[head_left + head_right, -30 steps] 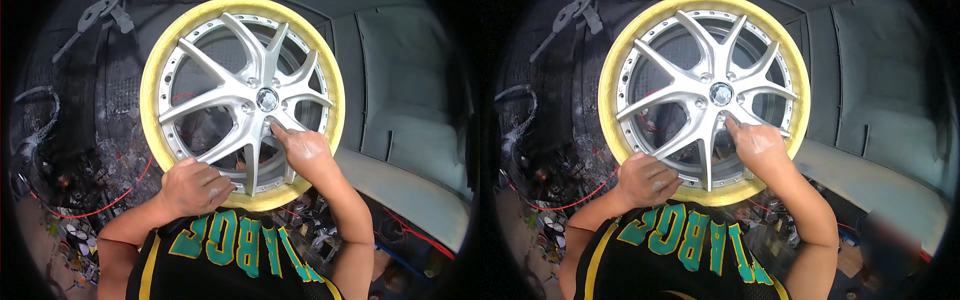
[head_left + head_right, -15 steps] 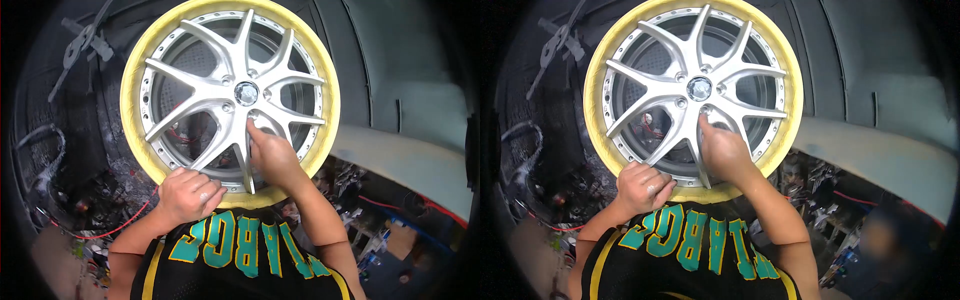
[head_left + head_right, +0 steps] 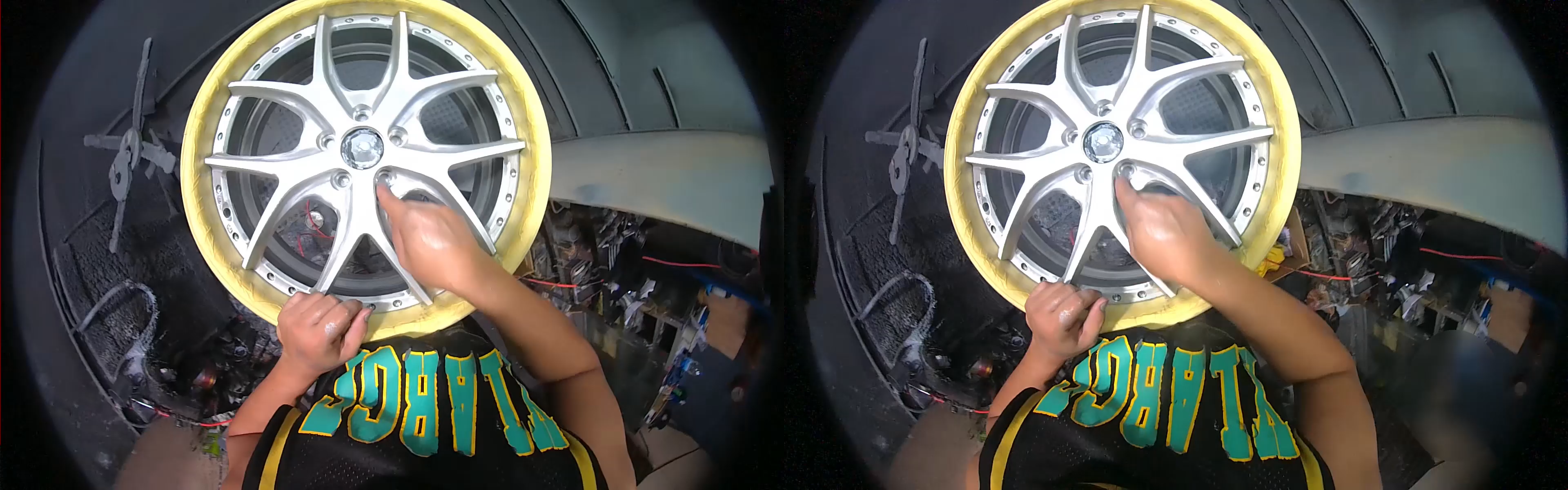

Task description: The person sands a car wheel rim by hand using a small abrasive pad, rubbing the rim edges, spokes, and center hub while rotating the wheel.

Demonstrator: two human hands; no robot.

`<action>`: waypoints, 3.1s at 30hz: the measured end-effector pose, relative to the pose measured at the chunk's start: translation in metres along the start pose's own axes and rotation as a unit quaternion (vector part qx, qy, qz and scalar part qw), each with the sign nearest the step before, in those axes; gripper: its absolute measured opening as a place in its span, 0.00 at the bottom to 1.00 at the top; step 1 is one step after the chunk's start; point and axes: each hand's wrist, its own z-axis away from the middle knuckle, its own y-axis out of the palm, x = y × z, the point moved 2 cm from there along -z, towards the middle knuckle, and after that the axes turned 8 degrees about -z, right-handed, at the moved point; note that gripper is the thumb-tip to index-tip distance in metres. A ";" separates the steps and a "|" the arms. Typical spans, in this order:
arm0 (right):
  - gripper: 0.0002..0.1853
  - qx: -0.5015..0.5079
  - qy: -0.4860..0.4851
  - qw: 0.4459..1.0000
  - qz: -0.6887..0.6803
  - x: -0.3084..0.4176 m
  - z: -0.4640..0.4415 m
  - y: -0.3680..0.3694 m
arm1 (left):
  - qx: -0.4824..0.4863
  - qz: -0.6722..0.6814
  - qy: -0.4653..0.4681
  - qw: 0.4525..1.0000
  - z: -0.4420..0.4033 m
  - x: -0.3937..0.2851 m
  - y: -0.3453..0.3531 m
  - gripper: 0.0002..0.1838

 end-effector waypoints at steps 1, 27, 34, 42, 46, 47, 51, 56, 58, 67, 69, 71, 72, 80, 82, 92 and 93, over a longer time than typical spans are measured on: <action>0.28 -0.001 0.023 1.000 0.017 -0.002 -0.005 0.001 | -0.003 -0.003 -0.004 1.000 -0.002 0.000 0.000 0.07; 0.30 -0.051 -0.063 0.997 0.010 -0.012 0.003 0.008 | -0.023 -0.005 -0.011 1.000 0.000 0.000 -0.001 0.06; 0.27 0.129 -0.013 0.991 0.016 0.019 0.033 -0.052 | -0.029 0.004 -0.010 1.000 0.002 0.002 -0.003 0.07; 0.31 -0.092 -0.083 0.992 -0.031 -0.009 0.014 -0.005 | -0.027 0.012 -0.004 1.000 0.003 0.001 -0.005 0.07; 0.30 -0.083 -0.104 0.990 -0.045 -0.007 0.016 -0.016 | -0.030 0.012 -0.007 0.999 0.002 0.007 -0.007 0.07; 0.30 -0.080 -0.105 0.990 -0.041 -0.008 0.016 -0.014 | -0.031 0.009 0.000 0.999 0.005 0.008 -0.006 0.07; 0.30 -0.056 -0.050 0.996 0.052 0.001 0.010 -0.008 | -0.045 0.002 -0.012 0.999 0.003 0.006 -0.009 0.08; 0.33 0.005 -0.011 0.994 0.108 0.000 -0.002 -0.024 | -0.037 0.009 -0.001 0.999 0.005 0.008 -0.010 0.08; 0.33 0.033 0.002 0.994 0.105 0.012 -0.001 -0.009 | -0.049 0.015 -0.009 0.999 0.004 0.007 -0.009 0.08; 0.33 0.004 -0.006 1.000 0.022 0.001 0.017 0.009 | -0.068 0.019 -0.008 0.997 0.004 0.009 -0.009 0.08; 0.34 0.035 -0.016 0.999 -0.007 -0.008 0.020 -0.003 | -0.062 0.021 -0.015 0.998 0.006 0.011 -0.007 0.08; 0.33 -0.040 0.027 0.999 -0.020 -0.012 0.018 -0.008 | -0.058 0.021 -0.007 0.998 0.007 0.012 -0.008 0.08; 0.37 -0.030 0.059 0.998 -0.009 -0.008 0.017 -0.005 | -0.054 0.020 -0.002 0.998 0.008 0.011 -0.008 0.08; 0.36 0.008 0.146 0.986 -0.085 -0.001 0.021 -0.002 | -0.036 0.012 -0.015 0.999 0.005 0.009 -0.006 0.08; 0.35 0.021 0.082 0.994 -0.065 -0.006 0.025 0.007 | -0.034 0.011 -0.014 0.999 0.001 0.008 -0.008 0.08; 0.34 0.044 0.052 0.996 -0.057 -0.001 0.036 -0.008 | -0.022 0.007 -0.013 1.000 0.000 0.005 -0.008 0.07; 0.34 0.044 0.051 0.996 -0.055 -0.002 0.034 -0.008 | -0.019 0.005 -0.015 1.000 0.003 0.005 -0.008 0.07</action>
